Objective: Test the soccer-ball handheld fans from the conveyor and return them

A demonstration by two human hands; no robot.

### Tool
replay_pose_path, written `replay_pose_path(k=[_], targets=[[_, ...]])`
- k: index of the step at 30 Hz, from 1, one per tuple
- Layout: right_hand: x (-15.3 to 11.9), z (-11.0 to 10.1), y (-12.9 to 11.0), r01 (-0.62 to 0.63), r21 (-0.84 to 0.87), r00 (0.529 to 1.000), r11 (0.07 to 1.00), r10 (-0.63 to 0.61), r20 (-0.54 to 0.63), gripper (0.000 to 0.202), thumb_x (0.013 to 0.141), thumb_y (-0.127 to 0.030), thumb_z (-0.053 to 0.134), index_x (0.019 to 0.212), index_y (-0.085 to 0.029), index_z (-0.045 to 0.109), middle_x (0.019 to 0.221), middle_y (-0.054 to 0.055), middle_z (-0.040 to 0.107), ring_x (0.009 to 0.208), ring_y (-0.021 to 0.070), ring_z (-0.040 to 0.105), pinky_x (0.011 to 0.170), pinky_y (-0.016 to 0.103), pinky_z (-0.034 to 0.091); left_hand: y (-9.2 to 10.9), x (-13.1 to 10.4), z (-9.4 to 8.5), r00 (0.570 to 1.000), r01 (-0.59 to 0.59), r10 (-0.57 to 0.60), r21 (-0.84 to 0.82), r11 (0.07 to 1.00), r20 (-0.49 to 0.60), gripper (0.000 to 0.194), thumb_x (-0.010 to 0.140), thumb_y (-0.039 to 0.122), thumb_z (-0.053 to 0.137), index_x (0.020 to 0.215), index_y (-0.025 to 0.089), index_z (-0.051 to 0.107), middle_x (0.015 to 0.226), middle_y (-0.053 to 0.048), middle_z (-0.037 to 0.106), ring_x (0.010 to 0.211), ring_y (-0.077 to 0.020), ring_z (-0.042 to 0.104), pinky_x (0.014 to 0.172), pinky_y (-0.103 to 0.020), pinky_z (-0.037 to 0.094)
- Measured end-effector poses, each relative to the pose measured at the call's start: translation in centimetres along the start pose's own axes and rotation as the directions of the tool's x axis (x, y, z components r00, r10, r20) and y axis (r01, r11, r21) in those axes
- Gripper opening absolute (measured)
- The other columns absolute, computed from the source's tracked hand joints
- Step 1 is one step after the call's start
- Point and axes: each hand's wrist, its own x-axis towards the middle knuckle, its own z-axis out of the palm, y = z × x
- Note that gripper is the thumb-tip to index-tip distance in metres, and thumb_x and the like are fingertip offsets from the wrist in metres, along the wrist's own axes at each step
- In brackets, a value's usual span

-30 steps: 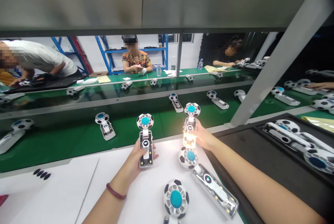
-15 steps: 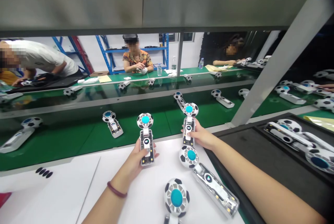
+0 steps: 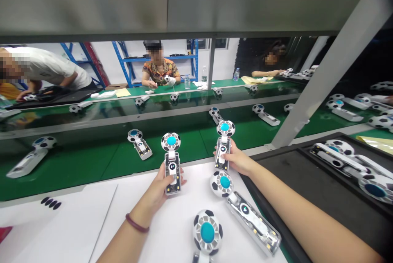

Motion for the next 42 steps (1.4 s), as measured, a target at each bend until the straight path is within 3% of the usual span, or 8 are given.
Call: replay_pose_path(k=[7,19,24,30,37,39,42], targets=[[0.2,-0.4,0.4,0.012,0.007,1.0,1.0,-0.012,0.029,0.066,0.056,-0.012,0.067,0.109,-0.032,0.032,0.1,-0.001,0.053,0.092,0.0195,0.058,0.079,0.037,0.045,-0.3,0.0,-0.5,1.0,0.0,0.0,0.018,1.0,0.012,0.052,0.069,0.022,0.065,0.113,0.023,0.037,0.095,-0.005,0.057,0.078,-0.0182,0.06,0.09,-0.048,0.041],[0.2,-0.5,0.4,0.02,0.02,1.0,1.0,-0.021,0.019,0.07,0.054,-0.012,0.069,0.11,-0.032,0.032,0.099,-0.001,0.054,0.09,0.02,0.058,0.08,0.039,0.045,0.2,-0.4,0.3,1.0,-0.017,0.017,0.025,1.0,-0.023,0.05,0.067,0.022,0.066,0.109,0.024,0.04,0.094,-0.004,0.056,0.073,-0.0152,0.057,0.082,-0.045,0.047],[0.1,-0.2,0.2,0.057,0.044,0.998,0.997,-0.058,0.024,0.072,0.055,-0.013,0.07,0.112,-0.033,0.031,0.102,0.001,0.054,0.092,0.0203,0.058,0.081,0.04,0.044,1.2,-1.0,1.1,0.994,-0.106,0.105,0.024,0.994,0.02,0.049,0.066,0.025,0.067,0.107,0.024,0.041,0.096,-0.005,0.055,0.075,-0.0163,0.057,0.078,-0.041,0.048],[-1.1,1.5,-1.9,0.16,0.003,0.983,0.987,-0.159,0.094,0.067,0.058,-0.017,0.071,0.111,-0.033,0.032,0.102,0.001,0.052,0.094,0.02,0.056,0.082,0.04,0.045,2.6,-2.0,3.0,0.973,-0.198,0.194,0.02,0.98,0.122,0.046,0.067,0.026,0.066,0.105,0.025,0.041,0.094,-0.004,0.054,0.073,-0.0164,0.055,0.073,-0.038,0.049],[-4.1,3.6,-5.0,0.303,-0.085,0.93,0.949,-0.275,0.244,0.058,0.066,-0.02,0.069,0.111,-0.031,0.035,0.107,0.003,0.049,0.096,0.0207,0.055,0.081,0.041,0.046,4.5,-3.7,5.1,0.924,-0.314,0.302,0.017,0.949,0.237,0.038,0.07,0.029,0.064,0.104,0.025,0.045,0.097,-0.004,0.052,0.073,-0.0169,0.055,0.067,-0.033,0.048],[-5.1,4.3,-6.0,0.3,-0.048,0.92,0.953,-0.276,0.277,0.052,0.066,-0.022,0.069,0.109,-0.028,0.04,0.108,0.004,0.049,0.096,0.0208,0.055,0.083,0.041,0.046,5.2,-4.5,5.6,0.913,-0.336,0.324,0.008,0.942,0.247,0.037,0.07,0.03,0.064,0.104,0.024,0.048,0.097,-0.005,0.053,0.075,-0.0174,0.055,0.069,-0.034,0.048],[-6.8,5.3,-7.6,0.252,0.142,0.899,0.957,-0.286,0.331,0.044,0.067,-0.035,0.067,0.106,-0.029,0.047,0.102,0.003,0.051,0.093,0.0192,0.055,0.084,0.041,0.046,6.9,-6.3,6.4,0.901,-0.312,0.319,-0.074,0.947,0.292,0.042,0.071,0.037,0.062,0.109,0.025,0.05,0.093,-0.006,0.058,0.084,-0.0224,0.056,0.081,-0.042,0.046]])
